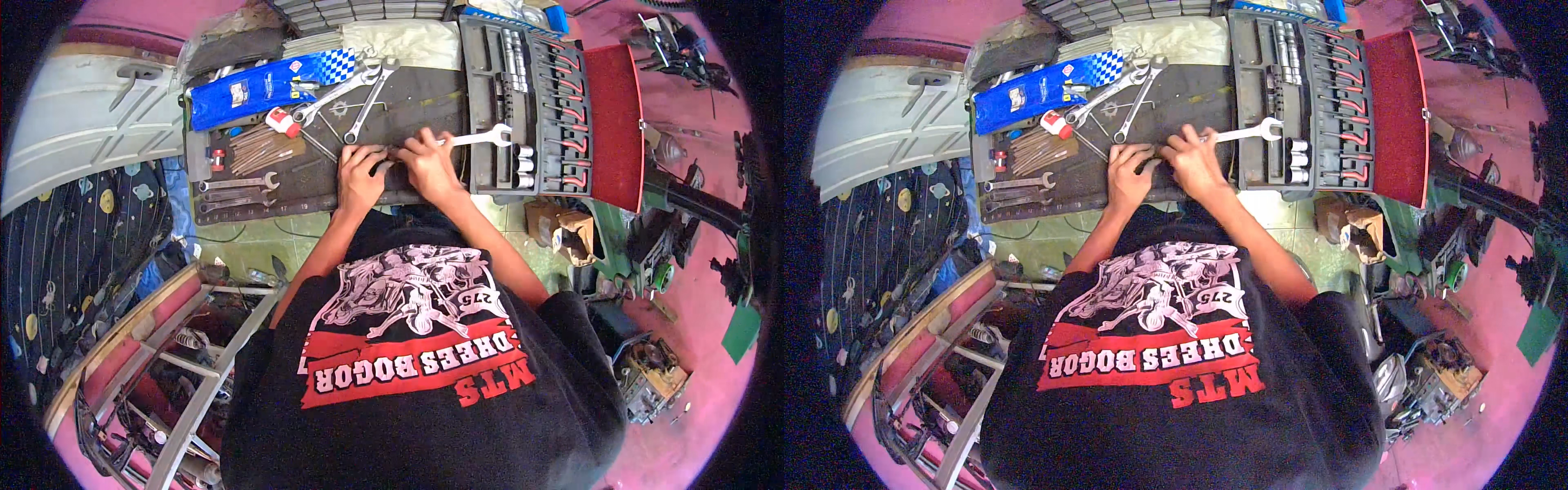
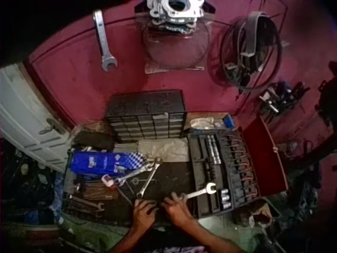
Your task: The person organizes a collection of wrenches on a workbench. They pick up individual wrenches, wipe them with a cloth, and place them onto a metal rack mounted on the wall. The person handles the tools one at a time, ensuring they are clean before storage.
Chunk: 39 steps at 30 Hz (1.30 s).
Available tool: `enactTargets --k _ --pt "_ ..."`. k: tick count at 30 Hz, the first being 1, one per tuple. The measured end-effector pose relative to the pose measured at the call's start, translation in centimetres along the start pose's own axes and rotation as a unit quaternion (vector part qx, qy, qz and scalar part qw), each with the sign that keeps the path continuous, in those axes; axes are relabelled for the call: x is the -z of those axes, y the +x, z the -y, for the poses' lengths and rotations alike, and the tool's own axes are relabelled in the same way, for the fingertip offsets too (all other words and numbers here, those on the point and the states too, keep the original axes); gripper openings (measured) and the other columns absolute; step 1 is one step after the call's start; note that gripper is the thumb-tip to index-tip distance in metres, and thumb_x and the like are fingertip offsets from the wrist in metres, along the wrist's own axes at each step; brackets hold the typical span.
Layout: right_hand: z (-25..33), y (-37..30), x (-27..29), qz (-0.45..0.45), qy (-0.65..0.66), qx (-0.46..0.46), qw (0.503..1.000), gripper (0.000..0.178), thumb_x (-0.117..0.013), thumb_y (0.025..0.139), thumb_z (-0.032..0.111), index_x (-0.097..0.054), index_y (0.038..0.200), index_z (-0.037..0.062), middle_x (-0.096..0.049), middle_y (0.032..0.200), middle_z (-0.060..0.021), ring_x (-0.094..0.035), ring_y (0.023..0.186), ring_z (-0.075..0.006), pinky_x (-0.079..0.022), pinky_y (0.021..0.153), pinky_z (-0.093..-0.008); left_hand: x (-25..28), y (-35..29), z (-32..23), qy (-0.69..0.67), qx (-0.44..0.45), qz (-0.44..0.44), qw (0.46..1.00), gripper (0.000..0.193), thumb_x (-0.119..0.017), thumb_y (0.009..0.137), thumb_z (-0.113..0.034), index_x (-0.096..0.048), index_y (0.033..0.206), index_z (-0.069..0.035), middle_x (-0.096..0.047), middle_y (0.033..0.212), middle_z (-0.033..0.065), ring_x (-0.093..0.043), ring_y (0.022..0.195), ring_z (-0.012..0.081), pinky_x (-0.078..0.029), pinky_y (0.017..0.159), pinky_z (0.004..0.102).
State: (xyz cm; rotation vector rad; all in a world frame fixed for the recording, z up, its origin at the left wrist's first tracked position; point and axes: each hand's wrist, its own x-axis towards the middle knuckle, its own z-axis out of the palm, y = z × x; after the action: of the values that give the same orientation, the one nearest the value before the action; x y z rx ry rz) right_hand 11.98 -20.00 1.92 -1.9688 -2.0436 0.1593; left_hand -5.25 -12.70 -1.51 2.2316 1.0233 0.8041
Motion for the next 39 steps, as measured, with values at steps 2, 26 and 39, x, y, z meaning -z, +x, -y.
enactTargets --k 2,26,39 --pt "0.1 0.1 0.6 0.017 0.011 -0.007 1.000 0.038 -0.077 0.066 0.010 -0.077 0.103 0.0193 -0.065 0.100 0.0019 -0.054 0.115 -0.0255 -0.037 0.098 -0.0584 -0.1 -0.2 -0.1 0.013 0.004 -0.005 1.000 0.024 -0.085 0.074 -0.010 -0.079 0.097 -0.007 -0.076 0.106 0.0036 -0.062 0.100 0.0268 -0.050 0.093 0.0375" --pt "-9.5 -5.9 4.7 -0.113 -0.131 -0.183 0.968 0.046 -0.068 0.072 0.004 -0.078 0.108 0.0288 -0.066 0.092 0.0052 -0.055 0.103 -0.0238 -0.033 0.091 -0.0542 0.1 0.0 -0.2 -0.005 0.008 -0.005 1.000 0.023 -0.083 0.078 -0.012 -0.080 0.100 -0.007 -0.077 0.107 0.0041 -0.062 0.094 0.0264 -0.051 0.088 0.0357" --pt "-10.0 -5.4 5.8 -0.104 -0.129 -0.185 0.969 0.042 -0.071 0.072 0.006 -0.077 0.108 0.0263 -0.065 0.094 0.0029 -0.055 0.108 -0.0248 -0.033 0.093 -0.0544 0.5 0.1 -1.4 0.047 0.029 -0.015 0.998 0.024 -0.085 0.076 -0.014 -0.081 0.100 -0.012 -0.078 0.107 0.0017 -0.064 0.093 0.0236 -0.050 0.087 0.0349"
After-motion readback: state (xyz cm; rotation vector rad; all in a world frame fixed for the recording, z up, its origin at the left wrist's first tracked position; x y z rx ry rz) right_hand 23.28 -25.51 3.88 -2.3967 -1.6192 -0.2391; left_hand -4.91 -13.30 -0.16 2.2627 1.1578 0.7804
